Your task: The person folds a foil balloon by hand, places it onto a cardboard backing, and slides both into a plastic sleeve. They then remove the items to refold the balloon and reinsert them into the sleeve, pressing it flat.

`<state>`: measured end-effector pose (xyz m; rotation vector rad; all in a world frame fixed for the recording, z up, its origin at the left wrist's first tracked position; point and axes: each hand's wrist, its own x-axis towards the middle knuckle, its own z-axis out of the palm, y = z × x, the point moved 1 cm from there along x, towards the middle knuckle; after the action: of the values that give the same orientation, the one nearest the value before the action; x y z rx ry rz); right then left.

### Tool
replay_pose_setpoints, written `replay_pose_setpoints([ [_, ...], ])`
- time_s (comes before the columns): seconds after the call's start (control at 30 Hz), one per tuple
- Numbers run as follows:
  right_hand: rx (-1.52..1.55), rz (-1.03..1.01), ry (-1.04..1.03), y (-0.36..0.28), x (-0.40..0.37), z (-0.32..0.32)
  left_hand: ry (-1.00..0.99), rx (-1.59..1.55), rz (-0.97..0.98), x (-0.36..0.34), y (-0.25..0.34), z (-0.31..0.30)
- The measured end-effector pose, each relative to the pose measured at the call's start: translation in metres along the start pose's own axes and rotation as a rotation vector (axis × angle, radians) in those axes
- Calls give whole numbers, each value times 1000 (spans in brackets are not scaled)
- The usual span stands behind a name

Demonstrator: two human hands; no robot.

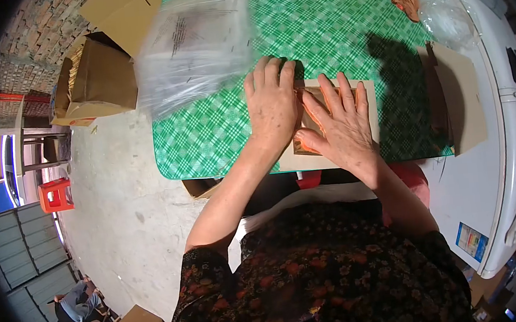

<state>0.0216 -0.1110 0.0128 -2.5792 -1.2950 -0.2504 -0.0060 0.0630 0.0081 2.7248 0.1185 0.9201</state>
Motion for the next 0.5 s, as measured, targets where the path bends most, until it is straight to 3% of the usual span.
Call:
replay_pose_setpoints([
  [0.07,-4,-1,-13,0,0,-1,17,-82,4,7,2,-2],
  [0.17,-45,12,-65,2,-1,3,-74,-526,-60,10,24,-2],
  [0.2,-57,8,-101,2,-1,4,-235,-718,-127,9,31,-9],
  [0.5,100,34,-75,3,0,3,-331,-485,-6,-11,36,8],
])
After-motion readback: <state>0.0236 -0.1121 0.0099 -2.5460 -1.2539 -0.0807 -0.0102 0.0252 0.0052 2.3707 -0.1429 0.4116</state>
